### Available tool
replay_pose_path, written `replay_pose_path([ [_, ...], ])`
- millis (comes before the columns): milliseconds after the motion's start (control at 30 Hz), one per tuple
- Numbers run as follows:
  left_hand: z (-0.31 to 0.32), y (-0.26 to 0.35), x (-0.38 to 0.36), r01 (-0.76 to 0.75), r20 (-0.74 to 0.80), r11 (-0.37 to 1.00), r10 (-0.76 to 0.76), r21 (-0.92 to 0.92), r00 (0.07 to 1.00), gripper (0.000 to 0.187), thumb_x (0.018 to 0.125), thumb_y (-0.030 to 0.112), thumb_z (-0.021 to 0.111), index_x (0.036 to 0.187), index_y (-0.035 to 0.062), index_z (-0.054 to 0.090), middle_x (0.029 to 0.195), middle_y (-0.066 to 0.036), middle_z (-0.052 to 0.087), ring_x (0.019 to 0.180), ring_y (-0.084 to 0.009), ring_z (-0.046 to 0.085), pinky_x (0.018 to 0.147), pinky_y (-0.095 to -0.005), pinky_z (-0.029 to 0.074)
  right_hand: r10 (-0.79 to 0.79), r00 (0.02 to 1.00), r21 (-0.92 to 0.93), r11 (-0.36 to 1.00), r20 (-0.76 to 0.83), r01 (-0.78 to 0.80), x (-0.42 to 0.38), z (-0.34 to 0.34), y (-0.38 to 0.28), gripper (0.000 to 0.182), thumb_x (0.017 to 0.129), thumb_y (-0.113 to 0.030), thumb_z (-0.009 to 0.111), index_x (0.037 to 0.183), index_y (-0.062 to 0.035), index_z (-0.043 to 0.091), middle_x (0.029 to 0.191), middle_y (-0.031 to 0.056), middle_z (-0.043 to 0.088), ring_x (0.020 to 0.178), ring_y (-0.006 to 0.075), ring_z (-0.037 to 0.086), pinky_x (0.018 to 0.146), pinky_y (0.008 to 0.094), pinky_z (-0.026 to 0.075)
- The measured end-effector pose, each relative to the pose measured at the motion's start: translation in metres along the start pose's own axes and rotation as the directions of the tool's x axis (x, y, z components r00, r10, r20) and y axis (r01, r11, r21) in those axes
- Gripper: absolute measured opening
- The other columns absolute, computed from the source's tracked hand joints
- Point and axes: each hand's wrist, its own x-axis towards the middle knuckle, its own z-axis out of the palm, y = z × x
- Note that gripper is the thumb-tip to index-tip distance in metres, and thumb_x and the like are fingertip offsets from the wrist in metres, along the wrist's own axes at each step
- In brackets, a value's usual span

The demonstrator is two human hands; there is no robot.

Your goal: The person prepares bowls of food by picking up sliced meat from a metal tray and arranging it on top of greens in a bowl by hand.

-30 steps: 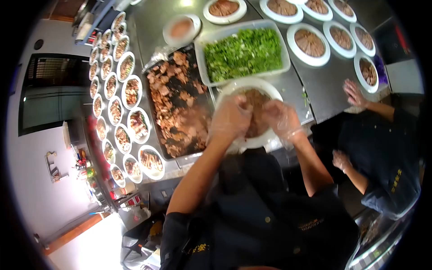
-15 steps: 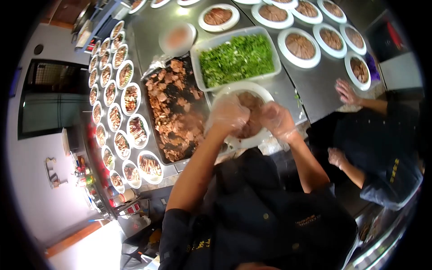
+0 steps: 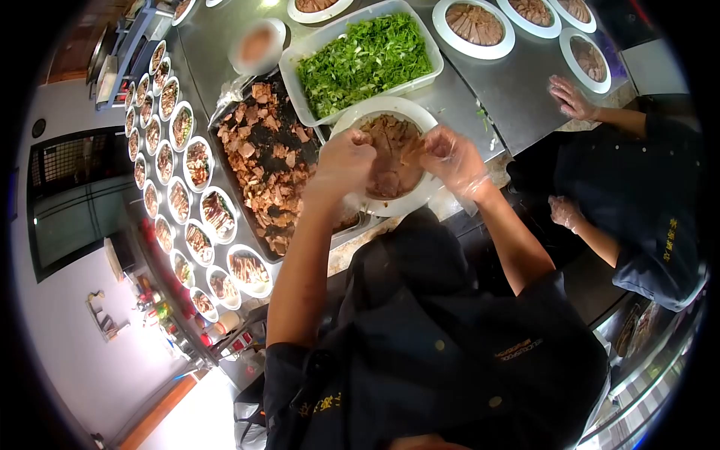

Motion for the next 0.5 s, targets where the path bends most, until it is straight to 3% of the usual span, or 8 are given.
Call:
replay_pose_path([
  [133, -0.009, -0.012, -0.008, 0.009, 0.042, 0.997, -0.006, -0.080, 0.999, 0.044, 0.095, 0.024, 0.070, 0.134, 0.0038, 0.072, 0.128, -0.019, 0.076, 0.118, -0.0275, 0.072, 0.106, -0.0378, 0.054, -0.022, 1.000, -0.041, 0.999, 0.010, 0.022, 0.002, -0.002, 0.003, 0.013, 0.092, -0.006, 0.076, 0.103, -0.0036, 0.067, 0.090, -0.0013, 0.065, 0.084, 0.0086, 0.060, 0.077, 0.0279, 0.052],
  [200, -0.008, -0.010, -0.015, -0.028, 0.088, 0.954, 0.057, -0.298, 0.995, 0.044, 0.094, 0.026, 0.077, 0.132, 0.0044, 0.072, 0.128, -0.018, 0.075, 0.116, -0.0256, 0.072, 0.104, -0.0382, 0.056, -0.062, 0.998, -0.084, 0.995, 0.001, 0.062, 0.003, -0.001, 0.006, 0.014, 0.092, -0.006, 0.076, 0.102, -0.0032, 0.067, 0.090, 0.0000, 0.065, 0.084, 0.0085, 0.060, 0.076, 0.0281, 0.052],
  [233, -0.004, -0.018, -0.010, -0.027, 0.086, 0.953, 0.055, -0.301, 0.995, 0.044, 0.094, 0.026, 0.077, 0.132, 0.0044, 0.072, 0.128, -0.018, 0.075, 0.116, -0.0256, 0.072, 0.104, -0.0382, 0.056, -0.062, 0.998, -0.086, 0.994, 0.005, 0.062, 0.005, -0.001, 0.006, 0.014, 0.092, -0.006, 0.076, 0.102, -0.0032, 0.067, 0.090, 0.0000, 0.065, 0.084, 0.0085, 0.060, 0.076, 0.0281, 0.052],
  [433, 0.007, -0.036, -0.003, -0.213, 0.031, 0.977, 0.214, -0.022, 0.976, 0.046, 0.093, 0.024, 0.088, 0.130, 0.0023, 0.069, 0.127, -0.016, 0.074, 0.112, -0.0231, 0.074, 0.096, -0.0376, 0.060, 0.012, 1.000, -0.049, 0.999, 0.023, -0.011, 0.009, -0.004, 0.004, 0.015, 0.096, -0.001, 0.075, 0.106, -0.0040, 0.063, 0.093, 0.0021, 0.070, 0.082, 0.0081, 0.064, 0.070, 0.0259, 0.053],
  [500, 0.004, -0.017, -0.023, -0.268, -0.094, 0.953, 0.283, 0.143, 0.955, 0.042, 0.098, 0.018, 0.084, 0.132, 0.0015, 0.067, 0.117, -0.013, 0.076, 0.107, -0.0211, 0.075, 0.093, -0.0363, 0.061, -0.002, 0.999, -0.014, 1.000, 0.043, 0.002, 0.009, -0.005, 0.005, 0.016, 0.097, 0.000, 0.075, 0.109, -0.0035, 0.064, 0.094, 0.0026, 0.070, 0.084, 0.0085, 0.064, 0.071, 0.0254, 0.053],
])
